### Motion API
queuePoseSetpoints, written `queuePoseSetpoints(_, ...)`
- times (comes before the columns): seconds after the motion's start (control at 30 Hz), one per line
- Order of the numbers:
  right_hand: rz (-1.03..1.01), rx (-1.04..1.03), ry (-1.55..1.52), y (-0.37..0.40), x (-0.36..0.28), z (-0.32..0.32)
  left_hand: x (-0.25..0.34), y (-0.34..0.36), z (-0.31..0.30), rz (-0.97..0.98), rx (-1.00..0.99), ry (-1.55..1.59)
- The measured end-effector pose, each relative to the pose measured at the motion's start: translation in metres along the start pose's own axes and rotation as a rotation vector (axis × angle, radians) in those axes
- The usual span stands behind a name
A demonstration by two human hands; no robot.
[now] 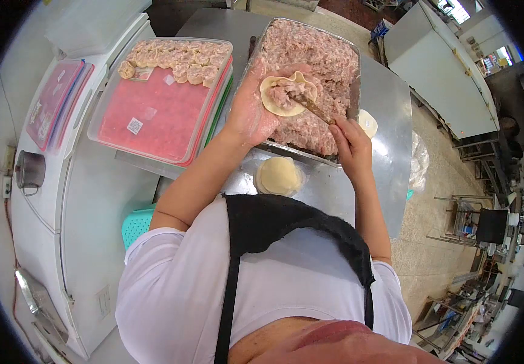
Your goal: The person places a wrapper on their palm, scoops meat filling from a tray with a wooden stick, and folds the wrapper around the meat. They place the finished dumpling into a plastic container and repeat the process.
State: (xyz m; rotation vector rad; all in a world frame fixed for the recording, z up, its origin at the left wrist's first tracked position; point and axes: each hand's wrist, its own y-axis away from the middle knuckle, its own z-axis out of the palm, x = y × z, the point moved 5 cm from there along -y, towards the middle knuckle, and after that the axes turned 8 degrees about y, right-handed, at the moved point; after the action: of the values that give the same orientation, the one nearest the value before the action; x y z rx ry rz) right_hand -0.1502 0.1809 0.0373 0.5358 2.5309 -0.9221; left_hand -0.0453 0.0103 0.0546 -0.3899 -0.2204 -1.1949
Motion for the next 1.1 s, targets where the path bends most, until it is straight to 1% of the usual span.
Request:
queuePoseSetpoints(0.07,0.005,0.011,0.125,-0.003,-0.009,-0.009,0.0,-0.001,-0.001,-0.001,-0.011,0.01)
queuePoseSetpoints(0.1,0.006,0.011,0.125,-0.004,-0.011,-0.01,0.0,-0.001,-0.002,0.012,0.037,-0.005)
queuePoseSetpoints(0.13,-0.014,0.005,0.194,-0.005,-0.014,-0.01,0.001,-0.001,-0.003,0.025,0.085,-0.021)
queuePoseSetpoints(0.17,-0.034,-0.002,0.264,-0.005,-0.015,-0.01,0.0,-0.002,-0.005,0.025,0.087,-0.02)
queuePoseSetpoints(0.2,-0.032,-0.005,0.263,-0.006,-0.011,-0.009,-0.001,-0.003,-0.013,0.032,0.185,-0.001)
queuePoseSetpoints(0.23,-0.062,-0.102,0.292,-0.008,-0.005,-0.002,-0.003,-0.005,-0.022,0.035,0.282,0.018)
queuePoseSetpoints(0.27,-0.093,-0.196,0.322,-0.009,-0.002,0.004,-0.004,-0.009,-0.034,0.032,0.281,0.017)
queuePoseSetpoints(0.3,-0.093,-0.194,0.323,-0.013,-0.011,-0.006,-0.006,-0.011,-0.057,0.045,0.374,0.067)
queuePoseSetpoints(0.33,-0.041,-0.282,0.479,-0.021,-0.025,-0.019,-0.006,-0.012,-0.076,0.06,0.467,0.117)
queuePoseSetpoints(0.37,0.012,-0.369,0.635,-0.024,-0.031,-0.024,-0.007,-0.013,-0.085,0.061,0.468,0.117)
queuePoseSetpoints(0.4,0.013,-0.369,0.635,-0.023,-0.03,-0.018,-0.005,-0.012,-0.085,0.07,0.474,0.089)
queuePoseSetpoints(0.47,-0.138,-0.283,0.492,-0.019,-0.033,-0.004,-0.006,-0.012,-0.083,0.076,0.481,0.064)
queuePoseSetpoints(0.5,-0.135,-0.286,0.492,-0.019,-0.028,-0.002,-0.005,-0.011,-0.059,0.112,0.447,0.061)
queuePoseSetpoints(0.53,-0.137,-0.352,0.508,-0.021,-0.021,0.001,-0.003,-0.01,-0.046,0.148,0.412,0.057)
queuePoseSetpoints(0.57,-0.148,-0.417,0.526,-0.023,-0.016,0.003,0.0,-0.01,-0.057,0.154,0.412,0.06)
queuePoseSetpoints(0.6,-0.161,-0.418,0.527,-0.028,-0.023,-0.002,0.001,-0.011,-0.078,0.099,0.426,0.077)
queuePoseSetpoints(0.63,-0.164,-0.395,0.601,-0.03,-0.036,-0.013,0.001,-0.01,-0.083,0.036,0.443,0.091)
queuePoseSetpoints(0.67,-0.162,-0.37,0.674,-0.031,-0.044,-0.018,0.001,-0.011,-0.086,0.036,0.444,0.089)
queuePoseSetpoints(0.7,-0.158,-0.368,0.672,-0.031,-0.044,-0.01,0.002,-0.012,-0.08,0.05,0.458,0.125)
queuePoseSetpoints(0.77,-0.125,-0.373,0.478,-0.029,-0.039,0.009,0.001,-0.011,-0.068,0.057,0.473,0.164)
queuePoseSetpoints(0.83,-0.142,-0.349,0.429,-0.035,-0.036,-0.001,0.006,-0.009,-0.062,0.187,0.53,0.184)
queuePoseSetpoints(0.87,-0.152,-0.32,0.374,-0.038,-0.034,-0.006,0.01,-0.007,-0.067,0.191,0.532,0.184)
queuePoseSetpoints(0.9,-0.15,-0.318,0.371,-0.038,-0.029,-0.009,0.012,-0.007,-0.067,0.098,0.393,0.193)
queuePoseSetpoints(0.93,0.003,-0.284,0.173,-0.04,-0.017,-0.015,0.014,-0.008,-0.064,0.007,0.251,0.203)
queuePoseSetpoints(0.97,0.156,-0.247,-0.025,-0.042,-0.006,-0.019,0.016,-0.007,-0.067,0.007,0.246,0.2)
queuePoseSetpoints(1.0,0.159,-0.243,-0.024,-0.043,-0.005,-0.022,0.017,-0.003,-0.061,-0.017,0.178,-0.114)
queuePoseSetpoints(1.03,0.259,-0.356,-0.048,-0.041,-0.001,-0.021,0.015,-0.001,-0.055,-0.04,0.105,-0.425)
queuePoseSetpoints(1.07,0.359,-0.472,-0.073,-0.039,0.001,-0.02,0.013,-0.001,-0.053,-0.045,0.103,-0.424)
queuePoseSetpoints(1.1,0.362,-0.471,-0.072,-0.039,-0.003,-0.025,0.018,-0.002,-0.045,0.142,0.047,-0.832)
